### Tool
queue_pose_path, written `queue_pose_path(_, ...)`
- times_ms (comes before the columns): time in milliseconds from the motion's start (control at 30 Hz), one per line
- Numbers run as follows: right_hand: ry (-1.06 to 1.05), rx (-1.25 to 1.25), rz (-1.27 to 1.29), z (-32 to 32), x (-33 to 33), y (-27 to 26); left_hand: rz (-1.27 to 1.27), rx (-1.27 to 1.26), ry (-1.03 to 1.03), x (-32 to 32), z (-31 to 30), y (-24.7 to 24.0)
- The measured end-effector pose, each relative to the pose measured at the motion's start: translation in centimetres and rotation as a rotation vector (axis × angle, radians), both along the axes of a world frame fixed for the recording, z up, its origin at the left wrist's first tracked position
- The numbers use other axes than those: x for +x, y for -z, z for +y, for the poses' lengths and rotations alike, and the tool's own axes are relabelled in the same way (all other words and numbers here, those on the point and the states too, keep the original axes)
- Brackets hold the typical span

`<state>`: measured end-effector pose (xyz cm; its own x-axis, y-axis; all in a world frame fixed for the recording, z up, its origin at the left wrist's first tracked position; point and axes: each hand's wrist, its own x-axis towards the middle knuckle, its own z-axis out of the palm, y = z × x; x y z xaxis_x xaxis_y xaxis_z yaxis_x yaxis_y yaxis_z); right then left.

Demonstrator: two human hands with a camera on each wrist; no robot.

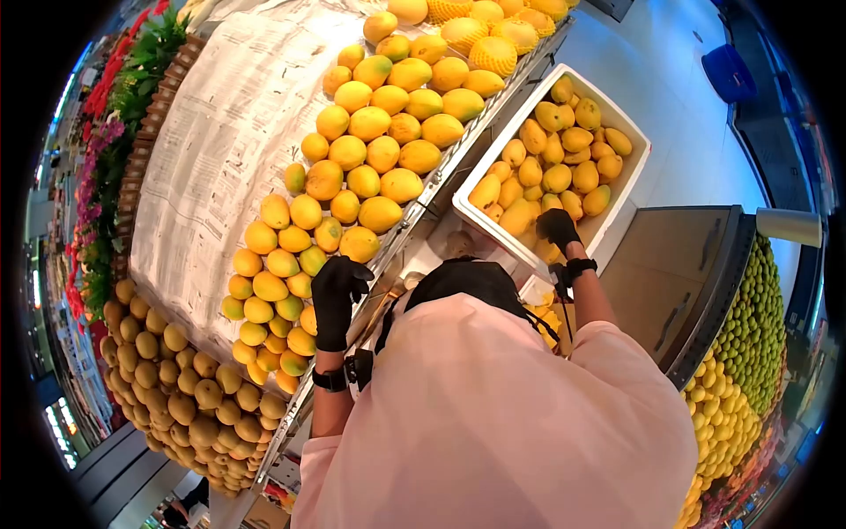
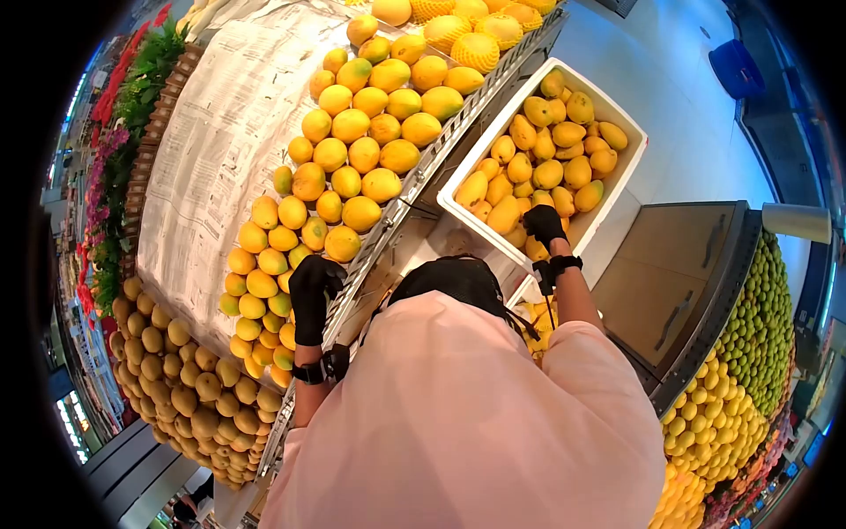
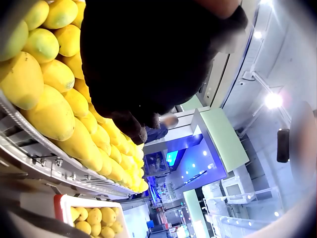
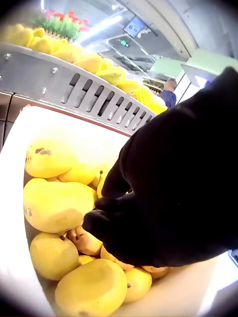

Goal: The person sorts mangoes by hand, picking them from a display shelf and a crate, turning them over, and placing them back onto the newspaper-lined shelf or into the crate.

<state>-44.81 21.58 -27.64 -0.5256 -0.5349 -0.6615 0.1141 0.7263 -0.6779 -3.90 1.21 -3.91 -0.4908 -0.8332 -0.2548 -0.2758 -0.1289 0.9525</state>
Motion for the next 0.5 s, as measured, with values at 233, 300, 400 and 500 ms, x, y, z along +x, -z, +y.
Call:
queue_pose_path(233, 0.29, -0.077, 0.518, 1.2, -0.1, 2.5, 0.007, 0.054, -0.023, -1.3, 0.0, 0.9)
queue_pose_path(300, 0.318, -0.039, 0.691, 0.4, 0.4, -1.4, 0.032, 0.078, -0.012, -1.8, 0.1, 0.7)
queue_pose_path(400, 0.336, 0.102, 0.797, 0.7, -1.3, -1.3, 0.035, 0.066, 0.01, -2.2, 0.2, 0.8)
queue_pose_path(500, 0.318, 0.141, 0.806, 0.9, -3.8, -1.5, 0.025, 0.065, 0.007, -2.1, 0.3, 1.1)
